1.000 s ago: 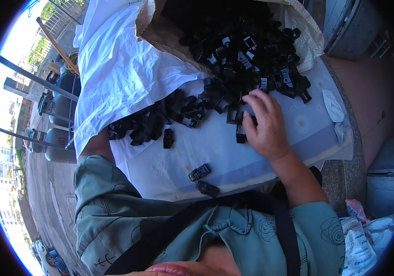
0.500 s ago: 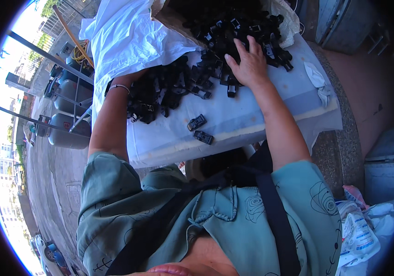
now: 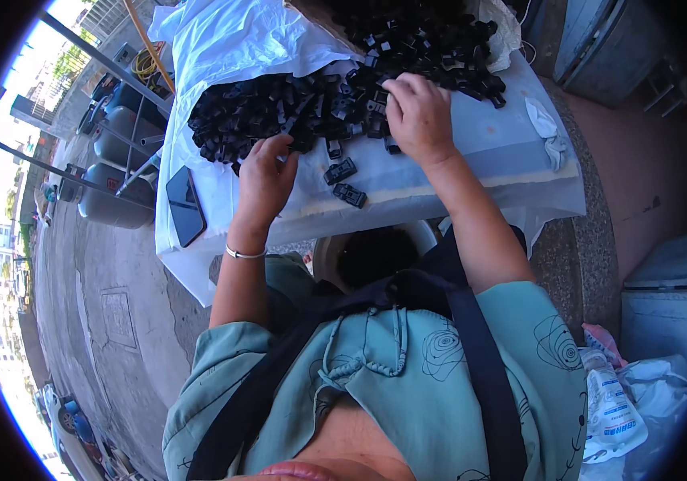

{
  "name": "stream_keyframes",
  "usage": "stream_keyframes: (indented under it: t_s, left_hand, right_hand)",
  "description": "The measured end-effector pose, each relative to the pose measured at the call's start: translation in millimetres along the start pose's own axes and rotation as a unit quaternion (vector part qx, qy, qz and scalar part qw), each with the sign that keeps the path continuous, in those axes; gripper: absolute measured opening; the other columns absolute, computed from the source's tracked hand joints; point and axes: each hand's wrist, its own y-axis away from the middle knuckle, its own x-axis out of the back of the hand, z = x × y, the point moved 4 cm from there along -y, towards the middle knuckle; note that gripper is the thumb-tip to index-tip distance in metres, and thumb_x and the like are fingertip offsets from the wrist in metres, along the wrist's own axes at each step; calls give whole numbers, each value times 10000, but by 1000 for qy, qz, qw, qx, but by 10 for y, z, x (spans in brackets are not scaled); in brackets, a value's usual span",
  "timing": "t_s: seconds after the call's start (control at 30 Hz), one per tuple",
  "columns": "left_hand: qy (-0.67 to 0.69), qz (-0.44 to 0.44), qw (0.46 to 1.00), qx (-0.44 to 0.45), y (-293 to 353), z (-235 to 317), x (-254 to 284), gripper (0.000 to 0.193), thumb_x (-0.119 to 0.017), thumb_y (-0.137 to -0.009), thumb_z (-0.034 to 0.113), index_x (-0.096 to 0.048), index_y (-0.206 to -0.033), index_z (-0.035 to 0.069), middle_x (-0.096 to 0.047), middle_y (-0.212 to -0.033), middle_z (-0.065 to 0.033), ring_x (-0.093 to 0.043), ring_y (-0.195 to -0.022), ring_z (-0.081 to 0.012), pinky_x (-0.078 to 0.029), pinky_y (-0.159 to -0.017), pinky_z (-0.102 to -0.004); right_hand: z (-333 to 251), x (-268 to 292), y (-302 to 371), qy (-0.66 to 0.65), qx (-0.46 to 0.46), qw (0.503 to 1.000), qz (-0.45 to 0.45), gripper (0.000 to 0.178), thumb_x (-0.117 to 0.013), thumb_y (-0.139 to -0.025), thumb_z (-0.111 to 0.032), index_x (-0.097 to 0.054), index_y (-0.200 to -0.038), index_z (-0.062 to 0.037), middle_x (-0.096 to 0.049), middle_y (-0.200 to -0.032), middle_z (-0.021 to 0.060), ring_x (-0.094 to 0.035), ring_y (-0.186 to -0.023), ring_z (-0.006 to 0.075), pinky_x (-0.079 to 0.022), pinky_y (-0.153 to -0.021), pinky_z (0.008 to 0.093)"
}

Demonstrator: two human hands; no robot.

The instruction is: Sorting and inspecting small black plastic components on a table.

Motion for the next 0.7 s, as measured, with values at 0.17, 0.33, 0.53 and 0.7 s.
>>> stream_keyframes:
  t_s: [0.17, 0.33, 0.53, 0.7]
  left_hand:
    - [-22, 28, 999, -30, 81, 27, -183, 288, -677, -781, 78, -646, -1066, 70, -650, -1074, -118, -659, -710, -273, -540, -659, -354]
    - [-88, 47, 995, -13, -48, 29, -436, 214, -585, -819, 114, -629, -1028, 94, -629, -1022, -104, -646, -815, -327, -530, -675, -401]
    - [-142, 19, 990, -18, 15, 38, -501, 290, -581, -775, 82, -603, -1065, 84, -603, -1045, -89, -621, -873, -306, -534, -713, -392]
    - [-162, -11, 986, 33, -12, 62, -539, 293, -587, -779, 76, -595, -1072, 73, -594, -1033, -120, -615, -868, -315, -532, -706, -402]
  right_hand:
    - [-563, -217, 218, -96, 202, 947, -231, 261, -604, -826, -38, -680, -1062, -120, -583, -906, 61, -596, -899, 247, -475, -797, 378]
    - [-652, -413, 222, -19, 184, 950, -253, 247, -610, -816, -65, -684, -1039, -139, -560, -948, 59, -576, -929, 239, -459, -819, 368]
    - [-669, -267, 416, -105, 172, 952, -230, 199, -661, -786, -28, -671, -980, -67, -568, -1168, 120, -577, -1024, 308, -469, -872, 395]
    - [-681, -132, 415, -83, 147, 970, -173, 175, -646, -767, 21, -635, -932, -35, -578, -1053, 132, -601, -936, 328, -490, -823, 395]
